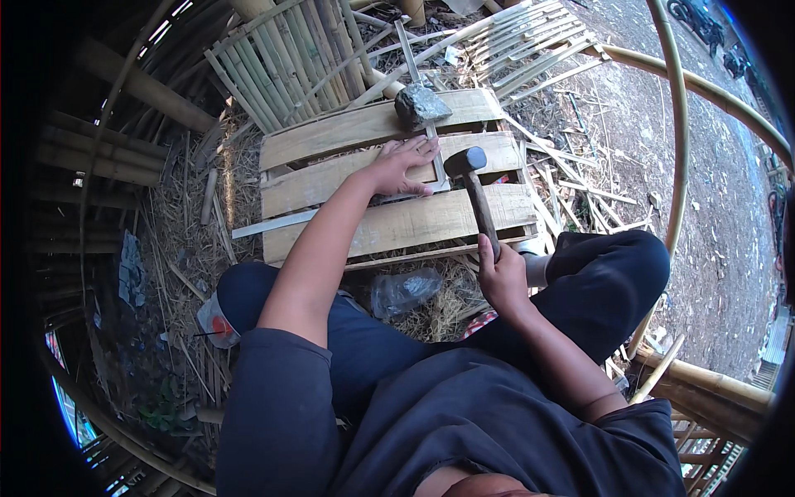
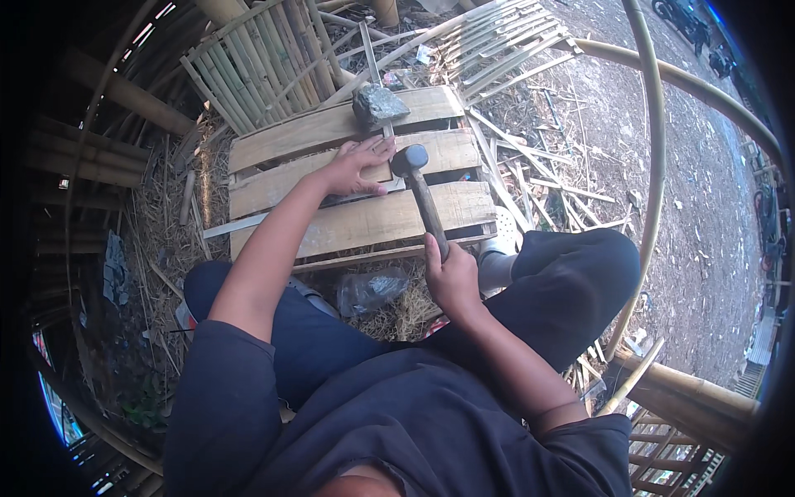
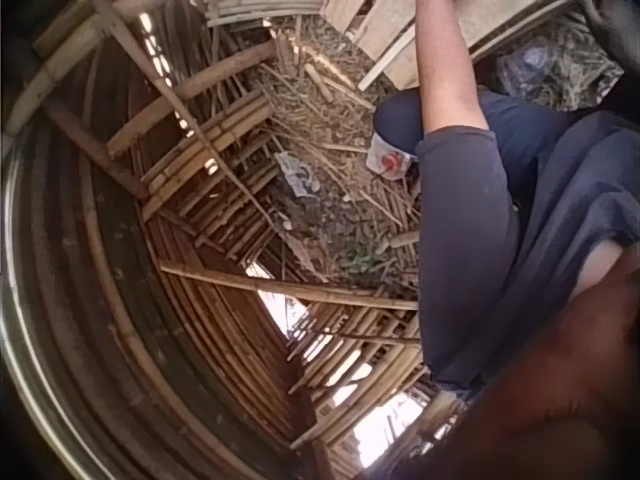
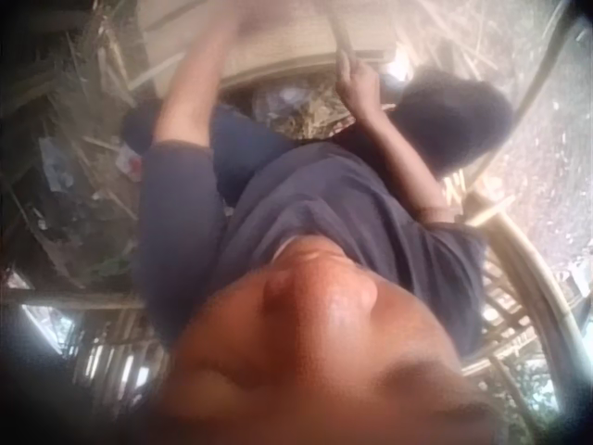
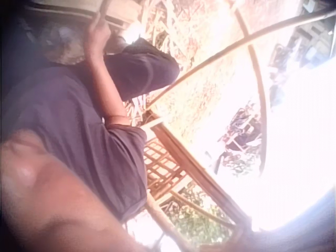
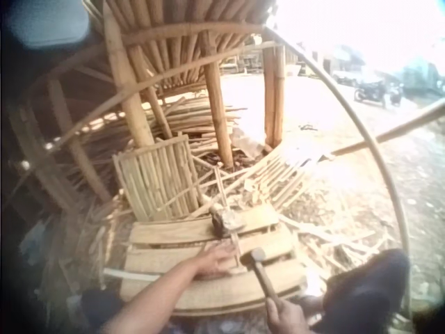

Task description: The person hammers a nail into a wooden slat by hand using a hammer while sitting on the ground.

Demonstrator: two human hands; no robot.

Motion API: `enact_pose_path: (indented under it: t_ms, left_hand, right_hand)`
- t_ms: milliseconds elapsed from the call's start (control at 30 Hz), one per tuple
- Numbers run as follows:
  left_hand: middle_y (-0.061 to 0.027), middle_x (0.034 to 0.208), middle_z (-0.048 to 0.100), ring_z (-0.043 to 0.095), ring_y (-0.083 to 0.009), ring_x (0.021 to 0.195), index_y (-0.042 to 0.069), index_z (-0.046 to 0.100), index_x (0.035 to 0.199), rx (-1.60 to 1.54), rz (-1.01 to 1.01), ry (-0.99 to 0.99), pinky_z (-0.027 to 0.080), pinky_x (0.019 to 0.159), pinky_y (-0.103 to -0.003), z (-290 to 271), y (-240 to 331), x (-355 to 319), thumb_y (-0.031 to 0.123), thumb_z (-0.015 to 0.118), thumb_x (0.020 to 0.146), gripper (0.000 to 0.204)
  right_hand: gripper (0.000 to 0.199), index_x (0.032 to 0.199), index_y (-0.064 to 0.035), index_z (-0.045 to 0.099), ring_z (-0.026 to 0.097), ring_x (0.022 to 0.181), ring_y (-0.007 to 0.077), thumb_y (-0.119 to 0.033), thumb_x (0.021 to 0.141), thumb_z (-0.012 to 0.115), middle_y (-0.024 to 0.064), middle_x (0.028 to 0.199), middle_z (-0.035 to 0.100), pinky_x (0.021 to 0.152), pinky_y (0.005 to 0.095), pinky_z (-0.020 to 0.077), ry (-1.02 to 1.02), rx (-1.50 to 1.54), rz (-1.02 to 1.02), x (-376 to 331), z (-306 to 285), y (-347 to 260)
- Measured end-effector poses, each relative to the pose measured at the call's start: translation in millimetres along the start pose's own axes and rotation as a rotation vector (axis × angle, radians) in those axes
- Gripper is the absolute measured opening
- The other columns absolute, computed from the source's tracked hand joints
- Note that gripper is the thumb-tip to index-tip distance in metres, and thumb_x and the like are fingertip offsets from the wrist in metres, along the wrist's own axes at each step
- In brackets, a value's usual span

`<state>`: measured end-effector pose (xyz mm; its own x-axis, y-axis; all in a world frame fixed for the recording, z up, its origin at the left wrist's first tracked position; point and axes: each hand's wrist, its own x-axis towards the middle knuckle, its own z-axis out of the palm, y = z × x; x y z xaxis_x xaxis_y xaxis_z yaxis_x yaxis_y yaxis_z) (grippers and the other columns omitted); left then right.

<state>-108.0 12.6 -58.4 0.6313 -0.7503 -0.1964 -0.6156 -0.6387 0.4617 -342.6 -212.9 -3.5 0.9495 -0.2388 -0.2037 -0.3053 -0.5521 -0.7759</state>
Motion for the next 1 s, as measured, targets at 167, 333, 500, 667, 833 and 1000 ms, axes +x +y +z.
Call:
enact_pose_path:
  t_ms: [167, 333, 500, 667, 833, 1000]
  left_hand:
    - [0.0049, 0.173, 0.015, 0.011, -0.0248, 0.16, 0.025, 0.032, 0.163, -0.01, -0.047, -0.018, 0.006, 0.126, -0.051, -1.7, 2.0, -3.3, 0.056, 0.078, 0.08, 0.1]
    - [0.0046, 0.174, 0.015, 0.01, -0.0244, 0.16, 0.025, 0.032, 0.162, -0.008, 0.001, -0.017, 0.005, 0.126, -0.052, -2.5, 0.6, -4.2, 0.059, 0.076, 0.081, 0.098]
    - [0.0049, 0.173, 0.016, 0.01, -0.0245, 0.16, 0.027, 0.029, 0.163, -0.001, -0.004, -0.003, 0.005, 0.126, -0.053, -4.9, 0.4, -3.3, 0.058, 0.076, 0.081, 0.099]
    - [0.0051, 0.173, 0.016, 0.011, -0.0247, 0.16, 0.029, 0.027, 0.164, -0.001, -0.009, -0.009, 0.005, 0.126, -0.053, -2.5, -0.1, -3.9, 0.061, 0.076, 0.081, 0.101]
    - [0.0053, 0.173, 0.016, 0.011, -0.0247, 0.16, 0.029, 0.026, 0.164, -0.016, -0.017, -0.026, 0.005, 0.126, -0.053, -3.1, 2.2, -3.7, 0.061, 0.076, 0.08, 0.103]
    - [0.0061, 0.173, 0.017, 0.011, -0.025, 0.16, 0.03, 0.025, 0.164, -0.014, -0.003, -0.009, 0.005, 0.126, -0.053, -4.2, 2.1, -5.9, 0.059, 0.078, 0.078, 0.105]
  right_hand:
    - [0.052, 0.08, 0.0057, 0.063, 0.066, 0.068, 0.0461, -0.04, 0.104, 0.057, 0.0281, 0.068, 0.062, 0.064, 0.0516, 0.0489, 0.007, -0.022, -0.026, 3.0, -0.9, 1.4]
    - [0.054, 0.08, 0.0073, 0.063, 0.066, 0.066, 0.0452, -0.04, 0.106, 0.055, 0.0277, 0.068, 0.063, 0.064, 0.0503, 0.0486, 0.012, 0.057, -0.017, 0.3, -2.4, -8.3]
    - [0.063, 0.08, 0.0096, 0.065, 0.067, 0.072, 0.0474, -0.046, 0.106, 0.051, 0.0316, 0.069, 0.063, 0.069, 0.052, 0.0493, -0.075, 0.044, 0.106, 9.9, 2.1, 9.5]
    - [0.066, 0.074, 0.0088, 0.059, 0.058, 0.056, 0.0281, -0.047, 0.108, 0.047, 0.0202, 0.058, 0.055, 0.06, 0.0463, 0.0459, -0.014, 0.247, 0.065, 13.9, -2.8, 8.9]
    - [0.069, 0.072, 0.0067, 0.056, 0.055, 0.053, 0.0199, -0.053, 0.106, 0.047, 0.013, 0.057, 0.052, 0.054, 0.0417, 0.0439, -0.212, 0.128, 0.283, 15.9, 11.6, 18.3]
    - [0.067, 0.069, -0.002, 0.054, 0.043, 0.044, 0.0118, -0.056, 0.107, 0.045, 0.0013, 0.056, 0.047, 0.041, 0.0349, 0.0342, -0.196, 0.392, 0.412, 14.6, -6.5, 0.8]
